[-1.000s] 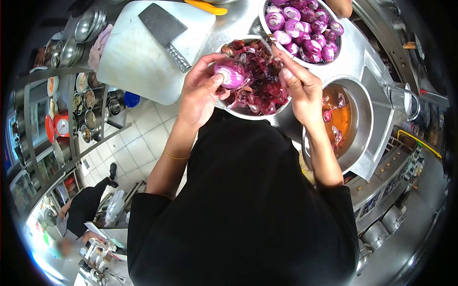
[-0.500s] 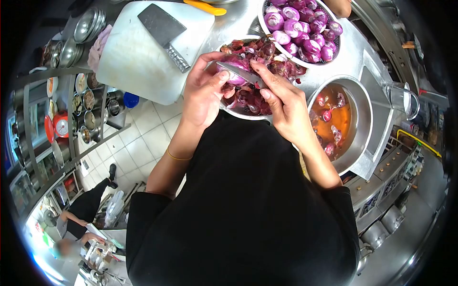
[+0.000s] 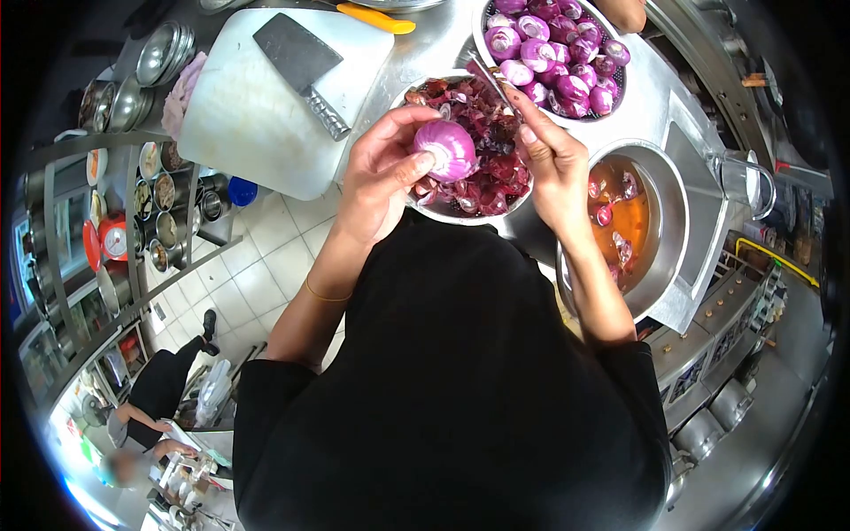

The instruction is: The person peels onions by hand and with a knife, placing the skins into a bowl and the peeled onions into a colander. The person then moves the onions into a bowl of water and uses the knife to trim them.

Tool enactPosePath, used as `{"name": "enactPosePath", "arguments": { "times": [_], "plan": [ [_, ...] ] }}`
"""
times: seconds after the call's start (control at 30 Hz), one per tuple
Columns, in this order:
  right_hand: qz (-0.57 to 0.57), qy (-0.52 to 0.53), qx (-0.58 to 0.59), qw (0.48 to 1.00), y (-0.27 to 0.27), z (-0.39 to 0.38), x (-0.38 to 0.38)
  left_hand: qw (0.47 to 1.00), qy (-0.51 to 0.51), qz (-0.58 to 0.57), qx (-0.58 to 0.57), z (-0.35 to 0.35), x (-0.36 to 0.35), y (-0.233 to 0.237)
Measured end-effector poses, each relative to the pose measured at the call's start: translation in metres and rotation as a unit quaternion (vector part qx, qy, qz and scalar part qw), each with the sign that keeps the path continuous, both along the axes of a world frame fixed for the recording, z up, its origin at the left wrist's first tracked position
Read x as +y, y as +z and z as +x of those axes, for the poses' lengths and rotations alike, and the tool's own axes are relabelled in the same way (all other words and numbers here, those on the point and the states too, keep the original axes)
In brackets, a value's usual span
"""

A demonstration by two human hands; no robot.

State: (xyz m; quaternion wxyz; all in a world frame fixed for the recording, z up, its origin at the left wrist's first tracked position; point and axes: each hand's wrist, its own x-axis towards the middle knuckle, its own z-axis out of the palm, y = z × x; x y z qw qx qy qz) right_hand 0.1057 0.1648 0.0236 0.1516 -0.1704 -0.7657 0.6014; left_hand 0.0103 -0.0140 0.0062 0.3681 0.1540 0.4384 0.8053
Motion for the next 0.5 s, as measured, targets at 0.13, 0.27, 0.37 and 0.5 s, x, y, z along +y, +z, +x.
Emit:
{"name": "enactPosePath", "arguments": {
  "times": [0.13,0.27,0.37,0.5],
  "plan": [
    [-0.078,0.033,-0.025,0.996,-0.005,0.003,0.009,0.997,-0.01,0.038,-0.061,-0.006,-0.002,-0.007],
    [-0.083,0.087,-0.146,0.982,-0.021,0.011,0.003,0.997,0.043,-0.022,0.056,-0.008,-0.002,-0.017],
    [-0.093,0.067,-0.121,0.986,-0.019,0.018,-0.003,0.981,0.104,-0.083,0.138,-0.005,0.0,-0.018],
    [0.086,0.078,-0.02,0.993,-0.003,0.017,-0.022,0.965,0.158,-0.134,0.163,0.002,0.007,-0.016]
  ]
}}
